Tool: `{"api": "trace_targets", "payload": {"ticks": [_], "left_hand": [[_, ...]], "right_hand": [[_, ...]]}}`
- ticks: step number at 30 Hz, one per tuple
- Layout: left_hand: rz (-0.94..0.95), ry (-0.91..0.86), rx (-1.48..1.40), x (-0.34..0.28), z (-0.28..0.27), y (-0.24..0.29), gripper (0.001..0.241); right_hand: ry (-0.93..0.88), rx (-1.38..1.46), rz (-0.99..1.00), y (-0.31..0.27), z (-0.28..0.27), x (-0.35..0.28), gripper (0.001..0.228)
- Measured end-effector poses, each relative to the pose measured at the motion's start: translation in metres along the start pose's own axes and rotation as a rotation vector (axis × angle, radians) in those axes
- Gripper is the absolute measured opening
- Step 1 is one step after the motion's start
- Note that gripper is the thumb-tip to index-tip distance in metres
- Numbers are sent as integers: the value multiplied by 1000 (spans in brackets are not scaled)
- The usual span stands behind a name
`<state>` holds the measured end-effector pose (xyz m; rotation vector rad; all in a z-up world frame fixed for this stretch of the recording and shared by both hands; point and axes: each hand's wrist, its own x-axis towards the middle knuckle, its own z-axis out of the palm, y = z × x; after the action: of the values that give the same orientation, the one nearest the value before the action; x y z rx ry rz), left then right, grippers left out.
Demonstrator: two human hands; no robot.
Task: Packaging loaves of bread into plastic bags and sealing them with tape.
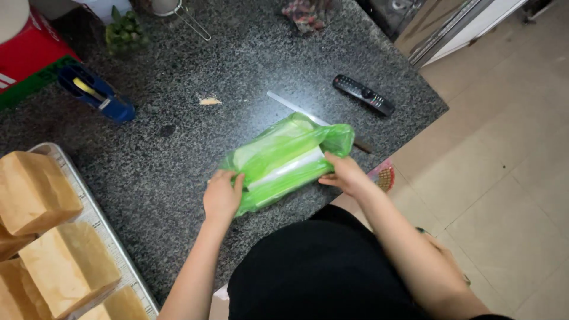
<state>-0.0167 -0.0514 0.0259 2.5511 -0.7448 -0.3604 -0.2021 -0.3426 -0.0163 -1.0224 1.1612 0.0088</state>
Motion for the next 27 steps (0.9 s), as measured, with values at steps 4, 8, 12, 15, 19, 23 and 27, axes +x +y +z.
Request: {"api": "trace_targets", "payload": {"ticks": [4, 8, 12, 15, 19, 23, 27], "left_hand": [[-70, -11, -316, 25, 27, -17, 33], [-774, -339, -2025, 38, 34, -43, 31], [-531, -521, -2521, 35, 47, -41, 31], [-472, -629, -2592, 53, 46, -18, 32], [-802, -250, -2029, 103, 0, 51, 29], [-399, -395, -2193, 154, -26, 90, 23], [-209, -359, -1920, 180, -49, 124, 38]], "right_hand": [[9, 101, -73, 34, -16, 47, 36], [-121, 524, 6, 19, -28, 30, 30], [-209, 892, 198, -48, 9, -52, 37], [-1007, 990, 42, -20, -21, 23, 31], [-1357, 987, -62, -73, -32, 44, 39], [-741, 906, -116, -182, -10, -11, 42], [-406, 749, -210, -231, -21, 21, 50]]}}
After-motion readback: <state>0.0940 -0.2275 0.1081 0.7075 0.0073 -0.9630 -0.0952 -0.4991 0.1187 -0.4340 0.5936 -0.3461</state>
